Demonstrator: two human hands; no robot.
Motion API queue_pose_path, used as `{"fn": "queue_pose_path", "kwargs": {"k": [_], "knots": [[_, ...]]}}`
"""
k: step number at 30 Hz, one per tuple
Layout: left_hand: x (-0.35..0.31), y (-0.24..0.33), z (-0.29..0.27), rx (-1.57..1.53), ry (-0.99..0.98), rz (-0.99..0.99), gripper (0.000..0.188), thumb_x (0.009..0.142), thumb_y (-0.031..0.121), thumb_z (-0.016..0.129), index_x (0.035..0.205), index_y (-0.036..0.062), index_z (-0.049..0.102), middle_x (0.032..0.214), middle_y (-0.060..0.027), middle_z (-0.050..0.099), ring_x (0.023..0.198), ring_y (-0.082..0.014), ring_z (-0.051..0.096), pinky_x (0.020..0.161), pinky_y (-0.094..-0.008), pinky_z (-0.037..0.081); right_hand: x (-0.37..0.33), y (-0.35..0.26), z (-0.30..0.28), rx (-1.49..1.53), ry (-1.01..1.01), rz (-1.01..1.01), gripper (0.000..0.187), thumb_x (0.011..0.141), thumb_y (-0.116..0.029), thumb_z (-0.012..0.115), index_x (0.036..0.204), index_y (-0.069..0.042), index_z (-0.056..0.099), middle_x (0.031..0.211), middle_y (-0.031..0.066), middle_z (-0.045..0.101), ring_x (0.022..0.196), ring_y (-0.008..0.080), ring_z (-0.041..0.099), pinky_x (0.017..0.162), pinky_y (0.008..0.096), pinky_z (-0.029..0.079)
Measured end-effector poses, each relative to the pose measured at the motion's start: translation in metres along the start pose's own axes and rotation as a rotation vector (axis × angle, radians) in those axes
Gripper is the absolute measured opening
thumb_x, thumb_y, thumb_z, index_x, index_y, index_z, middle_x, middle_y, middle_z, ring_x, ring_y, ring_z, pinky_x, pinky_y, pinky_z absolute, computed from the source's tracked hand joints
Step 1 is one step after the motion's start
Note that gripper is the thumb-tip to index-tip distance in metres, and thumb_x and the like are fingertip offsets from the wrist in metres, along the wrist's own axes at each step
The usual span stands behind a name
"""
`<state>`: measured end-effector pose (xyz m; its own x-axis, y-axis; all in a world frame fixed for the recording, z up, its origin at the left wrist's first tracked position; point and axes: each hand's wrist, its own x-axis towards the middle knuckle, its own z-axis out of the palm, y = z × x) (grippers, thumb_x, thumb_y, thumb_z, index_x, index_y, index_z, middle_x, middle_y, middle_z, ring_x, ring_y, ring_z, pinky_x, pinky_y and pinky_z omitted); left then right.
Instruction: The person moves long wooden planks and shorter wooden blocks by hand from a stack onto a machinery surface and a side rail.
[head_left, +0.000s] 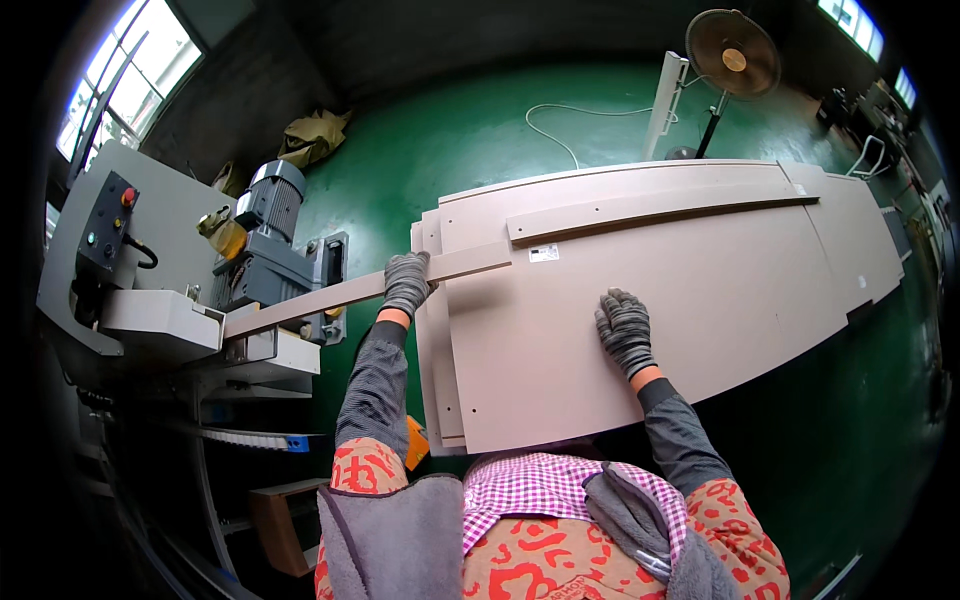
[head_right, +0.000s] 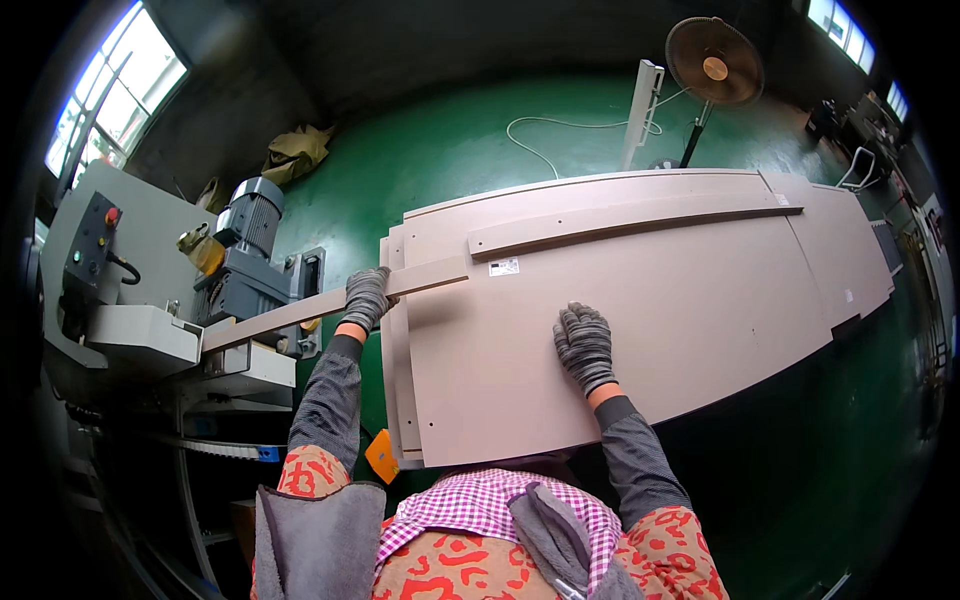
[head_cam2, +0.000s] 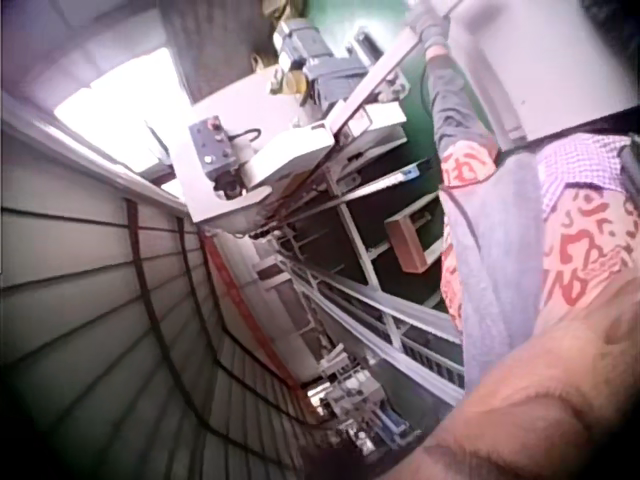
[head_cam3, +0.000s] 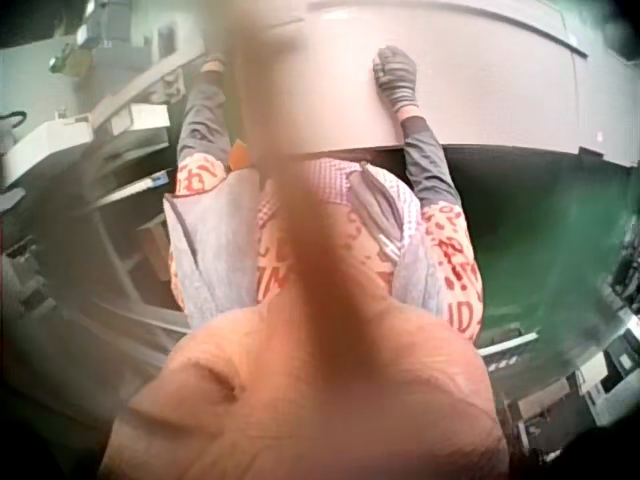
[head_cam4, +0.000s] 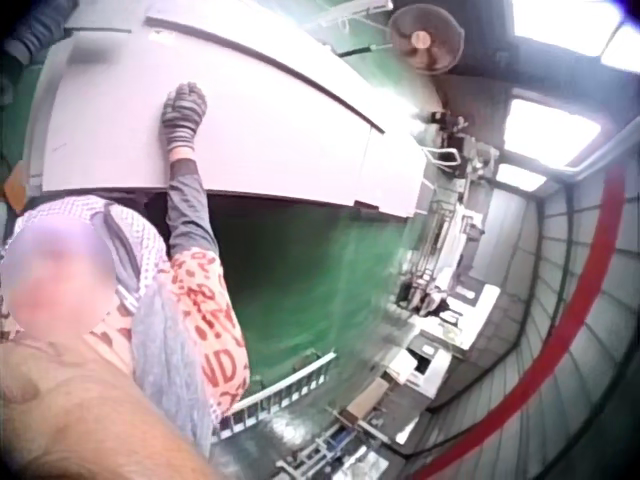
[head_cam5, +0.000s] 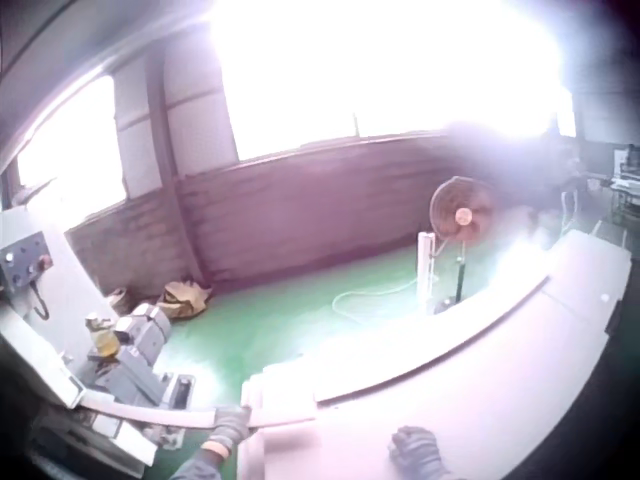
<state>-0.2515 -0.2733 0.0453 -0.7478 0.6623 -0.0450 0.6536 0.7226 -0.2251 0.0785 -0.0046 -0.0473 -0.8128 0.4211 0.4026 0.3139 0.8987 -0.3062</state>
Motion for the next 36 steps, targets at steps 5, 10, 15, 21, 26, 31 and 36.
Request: {"fn": "queue_pose_path", "kwargs": {"k": [5,10,15,21,26,31,36], "knots": [[0.001,0.018,-0.015,-0.017,-0.174,0.001,0.094,0.068,0.045,0.083,0.146,0.0156,0.042,0.127,-0.0137,0.062,0.122,-0.0294,0.057,0.113,-0.0477,0.031,0.001,0.005,0.001,0.107,0.031,-0.001,0.03,0.085,-0.022,0.065,0.109,-0.005,0.069,0.119,0.0171,0.065,0.116,0.0337,0.058,0.104,0.0471,0.042],[-0.025,-0.031,-0.008,0.048,-0.181,-0.134,0.092,0.066,0.047,0.083,0.145,0.0162,0.045,0.134,-0.0097,0.058,0.127,-0.0281,0.053,0.113,-0.0488,0.03,0.001,0.001,-0.001,0.175,0.063,0.026,0.03,0.085,-0.021,0.064,0.11,-0.005,0.068,0.119,0.0166,0.065,0.115,0.0331,0.059,0.104,0.0459,0.043],[-0.035,-0.066,0.002,0.129,-0.221,-0.209,0.096,0.066,0.049,0.082,0.148,0.0186,0.04,0.139,-0.0063,0.055,0.132,-0.0251,0.047,0.115,-0.048,0.027,-0.003,0.002,0.008,0.196,0.119,0.084,0.032,0.085,-0.02,0.063,0.114,-0.006,0.066,0.12,0.0167,0.064,0.114,0.0331,0.059,0.101,0.0457,0.043],[-0.028,-0.086,0.017,0.076,-0.23,-0.235,0.103,0.066,0.048,0.084,0.152,0.0204,0.033,0.138,-0.0126,0.053,0.135,-0.0272,0.044,0.117,-0.0478,0.023,-0.017,0.006,0.007,0.11,0.111,0.216,0.035,0.086,-0.021,0.062,0.117,-0.006,0.064,0.126,0.0178,0.062,0.118,0.0336,0.057,0.103,0.0463,0.042],[-0.034,-0.128,0.034,0.093,-0.211,-0.221,0.106,0.063,0.049,0.086,0.151,0.0196,0.034,0.141,-0.0109,0.053,0.133,-0.0266,0.048,0.117,-0.0488,0.024,-0.058,-0.026,-0.01,0.052,0.066,0.289,0.042,0.084,-0.024,0.062,0.122,-0.006,0.062,0.134,0.0206,0.055,0.125,0.0354,0.051,0.11,0.048,0.036],[-0.047,-0.169,0.044,0.067,-0.201,-0.228,0.107,0.063,0.049,0.087,0.152,0.0207,0.033,0.143,-0.0069,0.053,0.132,-0.0241,0.05,0.118,-0.0497,0.022,-0.109,-0.066,-0.025,0.015,-0.053,0.359,0.048,0.085,-0.03,0.06,0.127,-0.006,0.059,0.142,0.0213,0.048,0.133,0.0345,0.044,0.116,0.0485,0.028],[-0.051,-0.191,0.051,0.056,-0.198,-0.257,0.104,0.065,0.048,0.085,0.151,0.0181,0.035,0.138,-0.0074,0.053,0.133,-0.0231,0.046,0.118,-0.0497,0.023,-0.123,-0.078,-0.034,0.006,-0.082,0.398,0.05,0.085,-0.03,0.061,0.129,-0.007,0.057,0.143,0.0213,0.047,0.134,0.0348,0.043,0.116,0.0486,0.027]]}}
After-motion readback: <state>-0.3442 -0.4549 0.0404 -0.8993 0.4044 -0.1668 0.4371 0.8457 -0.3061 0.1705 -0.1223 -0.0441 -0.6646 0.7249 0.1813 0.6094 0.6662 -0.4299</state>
